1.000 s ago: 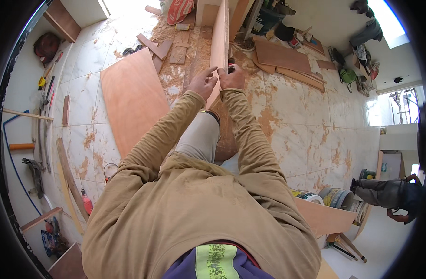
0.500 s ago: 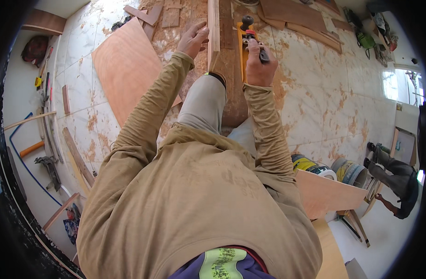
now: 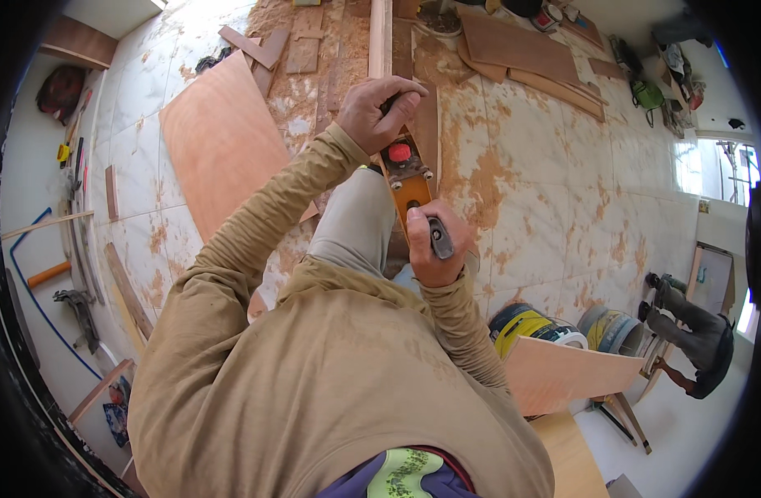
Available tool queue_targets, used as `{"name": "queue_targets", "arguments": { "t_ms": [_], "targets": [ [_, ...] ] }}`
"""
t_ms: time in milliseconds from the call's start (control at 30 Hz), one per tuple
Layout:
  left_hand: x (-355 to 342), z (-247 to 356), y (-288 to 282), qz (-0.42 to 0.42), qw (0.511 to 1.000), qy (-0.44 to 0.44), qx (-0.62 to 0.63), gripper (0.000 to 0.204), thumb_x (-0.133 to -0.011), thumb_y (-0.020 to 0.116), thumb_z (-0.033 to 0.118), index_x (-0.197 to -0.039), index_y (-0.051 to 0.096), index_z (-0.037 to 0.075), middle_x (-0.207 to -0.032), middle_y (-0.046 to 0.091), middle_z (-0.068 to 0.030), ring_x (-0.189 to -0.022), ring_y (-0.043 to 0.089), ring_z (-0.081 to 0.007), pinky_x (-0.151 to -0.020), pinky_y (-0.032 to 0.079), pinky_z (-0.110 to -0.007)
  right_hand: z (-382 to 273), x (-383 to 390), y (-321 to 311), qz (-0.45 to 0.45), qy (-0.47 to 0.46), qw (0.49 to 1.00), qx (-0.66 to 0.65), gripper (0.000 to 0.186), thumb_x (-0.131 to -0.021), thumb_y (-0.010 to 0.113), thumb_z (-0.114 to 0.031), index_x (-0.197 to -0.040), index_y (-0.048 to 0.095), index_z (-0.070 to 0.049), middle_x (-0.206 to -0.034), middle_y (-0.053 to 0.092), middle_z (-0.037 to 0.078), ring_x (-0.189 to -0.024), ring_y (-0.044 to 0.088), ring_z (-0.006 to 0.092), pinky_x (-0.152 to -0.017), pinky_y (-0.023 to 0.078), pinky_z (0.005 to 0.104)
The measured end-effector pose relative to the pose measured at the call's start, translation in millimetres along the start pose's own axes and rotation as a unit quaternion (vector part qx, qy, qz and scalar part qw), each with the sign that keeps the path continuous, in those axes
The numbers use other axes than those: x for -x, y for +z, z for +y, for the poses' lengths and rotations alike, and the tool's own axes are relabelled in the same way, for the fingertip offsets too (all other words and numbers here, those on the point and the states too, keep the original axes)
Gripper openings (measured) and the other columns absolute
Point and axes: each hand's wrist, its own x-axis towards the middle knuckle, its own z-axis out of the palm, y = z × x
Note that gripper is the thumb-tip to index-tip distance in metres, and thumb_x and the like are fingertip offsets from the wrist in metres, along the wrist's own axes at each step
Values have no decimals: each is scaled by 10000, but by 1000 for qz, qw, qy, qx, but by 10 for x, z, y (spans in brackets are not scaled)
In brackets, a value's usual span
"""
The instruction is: The recorder uses a hand plane on a wooden board and then hammers pieces of wood together.
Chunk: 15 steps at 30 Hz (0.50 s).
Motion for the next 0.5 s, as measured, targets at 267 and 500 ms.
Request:
{"name": "queue_targets", "arguments": {
  "t_ms": [267,500],
  "targets": [
    [-239,-115,-66,42,998,38,-23,223,-867,591,-44,-979,748,67,-698,637,-96,-611,613,-216,-612,480,-317,-66,-261,25,-19,11,1000,13,159,-865,653,-50,-727,586,-7,-625,536,120,-508,541,287,-509,435,367],
    [-3067,-1933,-47,-12,994,-107,-30,313,-954,559,132,-1226,697,63,-929,721,-59,-787,650,-140,-692,533,-303,1019,-3489,524,121,-56,990,43,310,-923,634,-169,-691,611,36,-559,532,65,-511,491,130,-509,411,342]
  ]
}}
